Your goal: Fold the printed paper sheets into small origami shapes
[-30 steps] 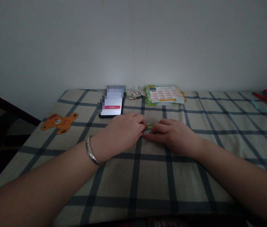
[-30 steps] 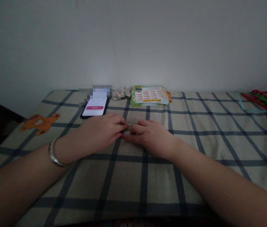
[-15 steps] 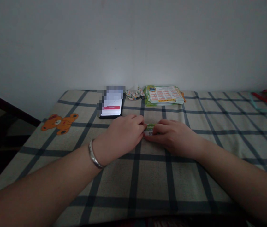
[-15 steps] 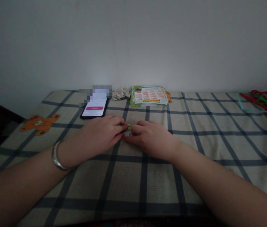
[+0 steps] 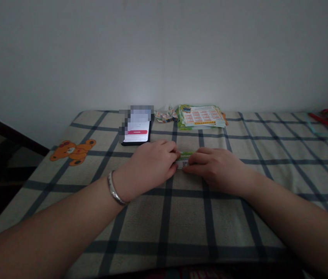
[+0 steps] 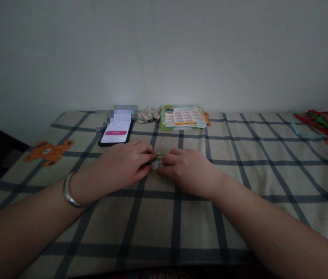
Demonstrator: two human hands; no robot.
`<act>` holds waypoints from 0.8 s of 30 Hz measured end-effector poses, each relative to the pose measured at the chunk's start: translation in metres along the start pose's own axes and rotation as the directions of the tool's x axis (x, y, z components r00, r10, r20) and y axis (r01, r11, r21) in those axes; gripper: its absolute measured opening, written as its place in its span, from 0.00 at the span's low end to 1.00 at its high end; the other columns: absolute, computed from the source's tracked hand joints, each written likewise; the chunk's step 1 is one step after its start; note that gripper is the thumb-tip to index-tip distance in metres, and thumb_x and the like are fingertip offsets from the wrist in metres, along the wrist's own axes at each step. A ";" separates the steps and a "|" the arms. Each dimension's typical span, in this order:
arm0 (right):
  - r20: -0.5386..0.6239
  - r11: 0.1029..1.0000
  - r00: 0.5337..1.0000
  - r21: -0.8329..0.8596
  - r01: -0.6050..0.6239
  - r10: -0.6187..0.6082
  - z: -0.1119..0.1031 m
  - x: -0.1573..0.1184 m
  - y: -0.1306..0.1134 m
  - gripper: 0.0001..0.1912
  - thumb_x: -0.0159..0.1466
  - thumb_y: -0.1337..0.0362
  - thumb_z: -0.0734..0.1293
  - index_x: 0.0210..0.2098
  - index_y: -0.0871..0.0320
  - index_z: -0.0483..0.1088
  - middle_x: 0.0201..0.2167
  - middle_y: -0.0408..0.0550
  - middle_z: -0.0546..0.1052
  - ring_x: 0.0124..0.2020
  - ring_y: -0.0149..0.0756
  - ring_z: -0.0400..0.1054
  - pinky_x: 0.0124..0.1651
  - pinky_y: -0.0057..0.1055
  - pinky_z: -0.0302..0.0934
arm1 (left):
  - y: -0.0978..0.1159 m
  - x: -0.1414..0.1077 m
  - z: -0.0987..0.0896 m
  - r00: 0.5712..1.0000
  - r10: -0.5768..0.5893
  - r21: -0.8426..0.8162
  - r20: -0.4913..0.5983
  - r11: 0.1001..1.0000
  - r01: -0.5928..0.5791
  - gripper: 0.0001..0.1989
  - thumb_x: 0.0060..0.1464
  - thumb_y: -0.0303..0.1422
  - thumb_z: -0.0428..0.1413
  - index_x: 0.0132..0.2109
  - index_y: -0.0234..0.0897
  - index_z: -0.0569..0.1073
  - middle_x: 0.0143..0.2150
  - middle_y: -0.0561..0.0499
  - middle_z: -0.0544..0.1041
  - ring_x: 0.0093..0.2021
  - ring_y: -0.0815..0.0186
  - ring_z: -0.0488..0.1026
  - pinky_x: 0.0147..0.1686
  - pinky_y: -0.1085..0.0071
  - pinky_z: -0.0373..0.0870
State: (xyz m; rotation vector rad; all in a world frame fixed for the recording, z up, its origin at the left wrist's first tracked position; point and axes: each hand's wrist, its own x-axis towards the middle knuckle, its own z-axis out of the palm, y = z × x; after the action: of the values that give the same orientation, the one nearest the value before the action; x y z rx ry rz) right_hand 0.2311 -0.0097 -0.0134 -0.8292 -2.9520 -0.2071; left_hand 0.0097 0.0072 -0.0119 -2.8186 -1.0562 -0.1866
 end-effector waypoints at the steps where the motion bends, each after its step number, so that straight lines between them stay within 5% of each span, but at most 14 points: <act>1: 0.011 1.000 1.000 0.004 -0.010 0.010 -0.001 0.000 0.000 0.13 0.65 0.71 0.63 0.46 0.55 0.74 0.41 0.47 0.77 0.41 0.40 0.66 0.39 0.36 0.61 | 0.000 0.000 0.000 1.000 0.000 0.001 0.001 1.000 0.000 0.12 0.61 0.33 0.53 0.47 0.35 0.77 0.46 0.46 0.74 0.48 0.57 0.72 0.44 0.61 0.73; 24: 0.081 0.960 0.984 0.218 -0.175 0.161 -0.015 -0.016 0.014 0.12 0.60 0.74 0.66 0.36 0.53 0.79 0.29 0.45 0.76 0.33 0.34 0.68 0.34 0.29 0.56 | 0.002 -0.001 0.003 0.998 0.057 0.069 -0.001 0.996 -0.057 0.12 0.64 0.31 0.50 0.48 0.33 0.76 0.45 0.45 0.74 0.46 0.57 0.72 0.42 0.61 0.72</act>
State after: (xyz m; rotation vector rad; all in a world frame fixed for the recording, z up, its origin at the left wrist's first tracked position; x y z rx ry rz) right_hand 0.2524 -0.0081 0.0016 -1.0615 -2.8676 0.1629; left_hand 0.0104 0.0049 -0.0149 -2.7821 -0.9614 -0.1453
